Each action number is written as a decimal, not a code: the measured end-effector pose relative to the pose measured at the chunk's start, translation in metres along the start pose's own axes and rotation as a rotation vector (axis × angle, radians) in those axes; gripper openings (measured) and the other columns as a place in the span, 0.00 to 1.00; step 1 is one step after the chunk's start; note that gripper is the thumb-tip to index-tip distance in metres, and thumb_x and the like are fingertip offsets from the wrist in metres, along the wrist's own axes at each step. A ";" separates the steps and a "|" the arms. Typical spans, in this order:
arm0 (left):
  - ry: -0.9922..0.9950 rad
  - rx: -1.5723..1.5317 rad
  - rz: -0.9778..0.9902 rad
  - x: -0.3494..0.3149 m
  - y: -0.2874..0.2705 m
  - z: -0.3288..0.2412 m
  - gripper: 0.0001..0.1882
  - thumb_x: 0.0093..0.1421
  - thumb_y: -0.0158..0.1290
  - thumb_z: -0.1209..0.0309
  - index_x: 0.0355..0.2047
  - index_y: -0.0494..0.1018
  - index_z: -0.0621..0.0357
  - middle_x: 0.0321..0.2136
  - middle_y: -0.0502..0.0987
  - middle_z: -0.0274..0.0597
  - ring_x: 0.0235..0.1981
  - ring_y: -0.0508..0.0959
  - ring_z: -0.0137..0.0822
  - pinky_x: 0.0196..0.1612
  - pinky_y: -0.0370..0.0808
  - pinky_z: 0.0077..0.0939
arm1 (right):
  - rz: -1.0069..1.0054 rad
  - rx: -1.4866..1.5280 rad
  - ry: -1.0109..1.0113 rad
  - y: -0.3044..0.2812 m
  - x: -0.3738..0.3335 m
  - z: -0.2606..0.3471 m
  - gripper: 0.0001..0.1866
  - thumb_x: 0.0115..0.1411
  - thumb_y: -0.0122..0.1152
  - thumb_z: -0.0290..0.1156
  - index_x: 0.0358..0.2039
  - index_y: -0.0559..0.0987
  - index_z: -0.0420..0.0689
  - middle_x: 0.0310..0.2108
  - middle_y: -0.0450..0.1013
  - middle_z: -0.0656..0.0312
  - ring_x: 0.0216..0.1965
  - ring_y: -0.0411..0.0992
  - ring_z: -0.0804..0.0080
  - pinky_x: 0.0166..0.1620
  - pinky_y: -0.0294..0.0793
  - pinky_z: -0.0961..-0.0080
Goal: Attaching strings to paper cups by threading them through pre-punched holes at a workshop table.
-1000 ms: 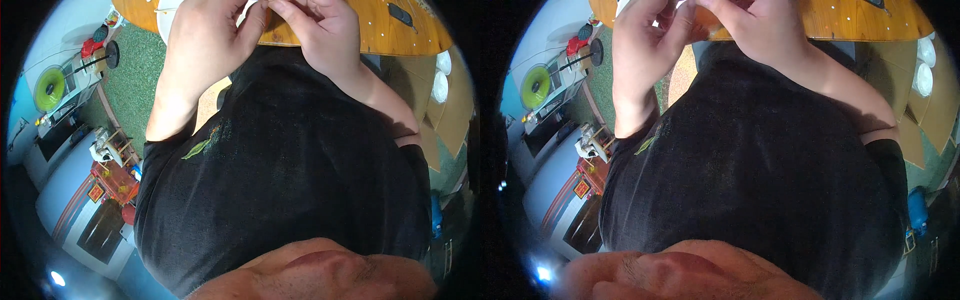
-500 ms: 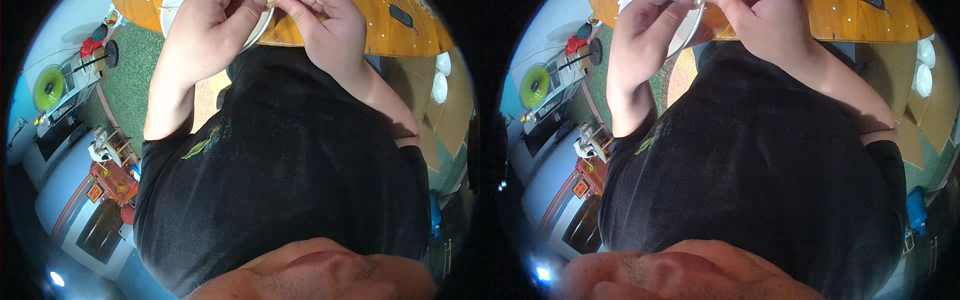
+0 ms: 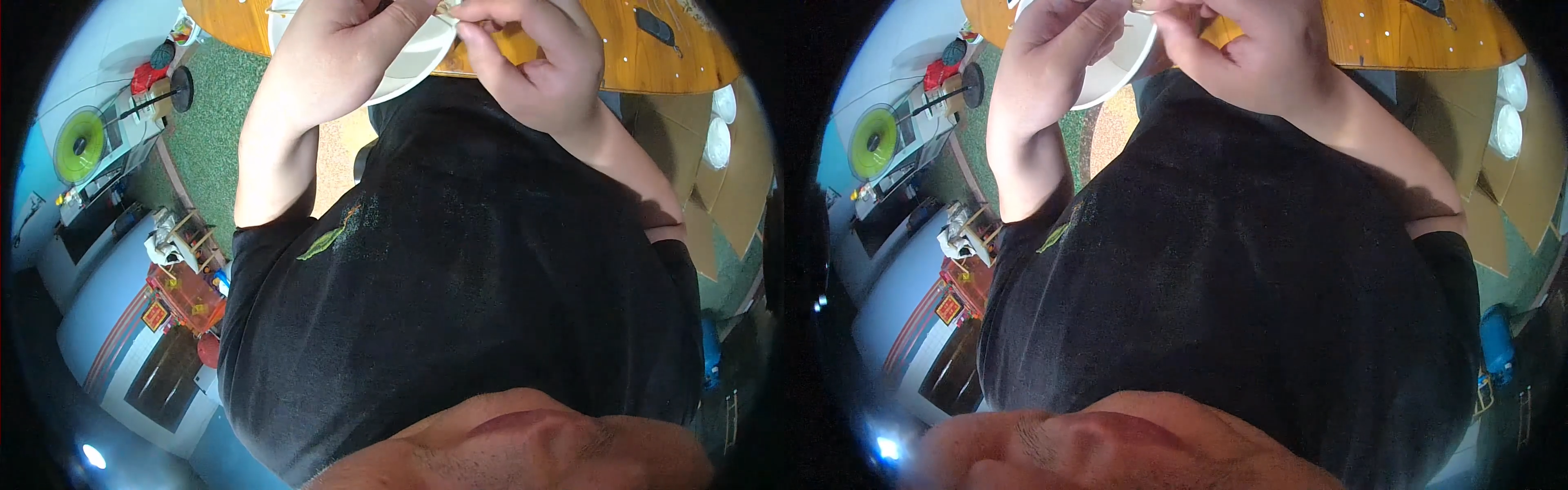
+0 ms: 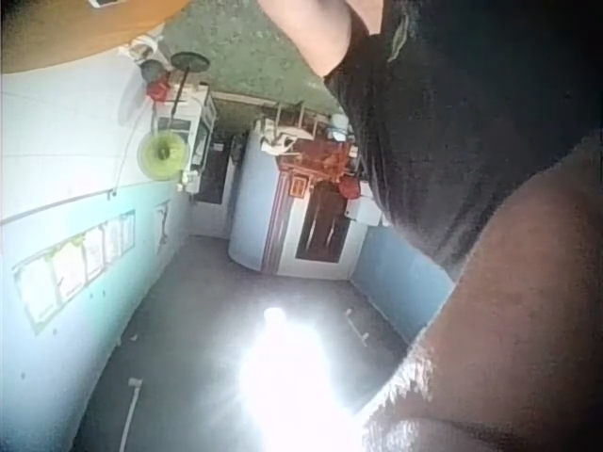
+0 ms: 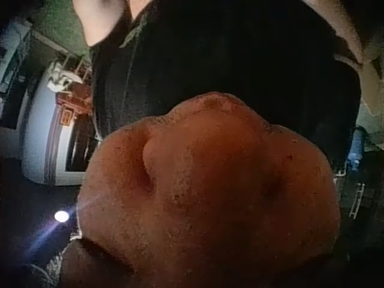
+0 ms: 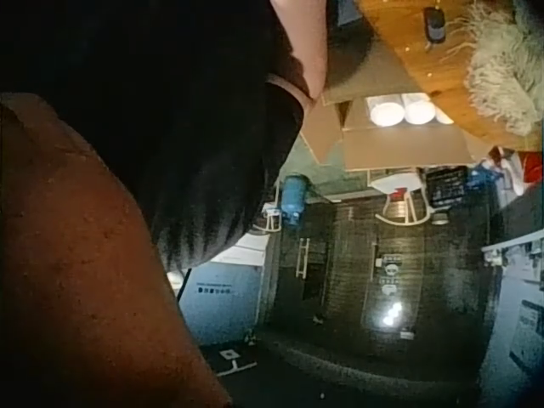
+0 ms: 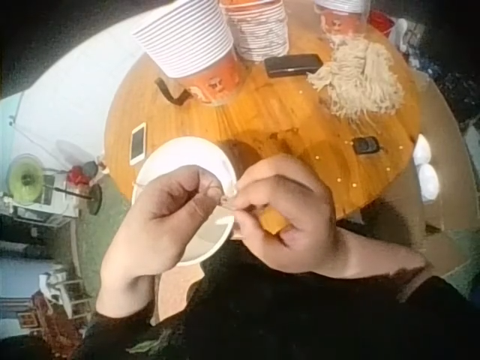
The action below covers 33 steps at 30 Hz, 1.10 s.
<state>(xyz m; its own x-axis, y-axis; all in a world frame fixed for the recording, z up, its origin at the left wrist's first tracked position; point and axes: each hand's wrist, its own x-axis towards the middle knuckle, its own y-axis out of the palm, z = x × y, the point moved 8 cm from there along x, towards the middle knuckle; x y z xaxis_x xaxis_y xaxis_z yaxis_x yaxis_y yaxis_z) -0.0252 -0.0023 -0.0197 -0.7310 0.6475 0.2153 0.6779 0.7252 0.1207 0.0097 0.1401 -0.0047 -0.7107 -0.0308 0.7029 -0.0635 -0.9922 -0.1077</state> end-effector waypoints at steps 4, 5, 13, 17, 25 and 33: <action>-0.522 0.360 -0.242 -0.007 -0.007 0.006 0.06 0.73 0.51 0.73 0.41 0.75 0.62 0.33 0.77 0.28 0.35 0.72 0.19 0.39 0.70 0.15 | 0.029 -0.044 0.050 0.001 -0.003 -0.003 0.10 0.50 0.72 0.16 0.30 0.79 0.40 0.32 0.76 0.58 0.31 0.75 0.66 0.36 0.73 0.75; -0.534 0.379 -0.245 -0.007 -0.007 0.006 0.06 0.73 0.51 0.73 0.41 0.75 0.62 0.33 0.77 0.29 0.35 0.73 0.19 0.39 0.71 0.15 | 0.043 -0.074 0.054 0.002 -0.002 -0.002 0.11 0.49 0.73 0.16 0.30 0.79 0.40 0.32 0.76 0.58 0.31 0.75 0.65 0.36 0.73 0.75; -0.495 0.623 -0.225 -0.001 0.006 -0.013 0.05 0.71 0.52 0.74 0.39 0.75 0.64 0.30 0.78 0.37 0.33 0.74 0.26 0.38 0.72 0.22 | 0.046 -0.109 0.117 -0.001 -0.001 -0.001 0.08 0.53 0.69 0.15 0.29 0.77 0.39 0.30 0.74 0.57 0.30 0.74 0.64 0.35 0.72 0.73; -0.256 1.046 -0.257 0.005 0.010 -0.034 0.05 0.69 0.54 0.75 0.36 0.73 0.65 0.27 0.74 0.51 0.30 0.75 0.44 0.36 0.72 0.34 | -0.056 0.240 -0.029 0.012 -0.020 -0.030 0.07 0.57 0.66 0.17 0.29 0.75 0.39 0.30 0.72 0.57 0.31 0.72 0.64 0.37 0.71 0.73; -0.184 1.265 -0.273 0.006 0.012 -0.031 0.03 0.64 0.54 0.78 0.33 0.72 0.65 0.29 0.76 0.63 0.34 0.76 0.66 0.35 0.73 0.49 | 0.015 0.611 -0.174 0.011 -0.037 -0.038 0.06 0.61 0.63 0.20 0.31 0.73 0.39 0.33 0.71 0.58 0.33 0.71 0.66 0.38 0.70 0.74; -0.167 1.278 -0.267 0.007 0.007 -0.028 0.05 0.63 0.56 0.76 0.34 0.72 0.66 0.30 0.76 0.62 0.35 0.77 0.65 0.36 0.73 0.49 | 0.224 0.117 0.236 -0.003 -0.013 -0.018 0.07 0.57 0.66 0.22 0.29 0.74 0.39 0.34 0.72 0.55 0.33 0.72 0.65 0.39 0.71 0.74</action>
<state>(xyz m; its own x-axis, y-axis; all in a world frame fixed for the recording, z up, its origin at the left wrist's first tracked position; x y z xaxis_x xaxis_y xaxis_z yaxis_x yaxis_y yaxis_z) -0.0230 0.0009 0.0099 -0.8935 0.4046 0.1949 0.0278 0.4830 -0.8752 0.0072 0.1460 -0.0261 -0.8411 -0.2341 0.4875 0.1836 -0.9715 -0.1497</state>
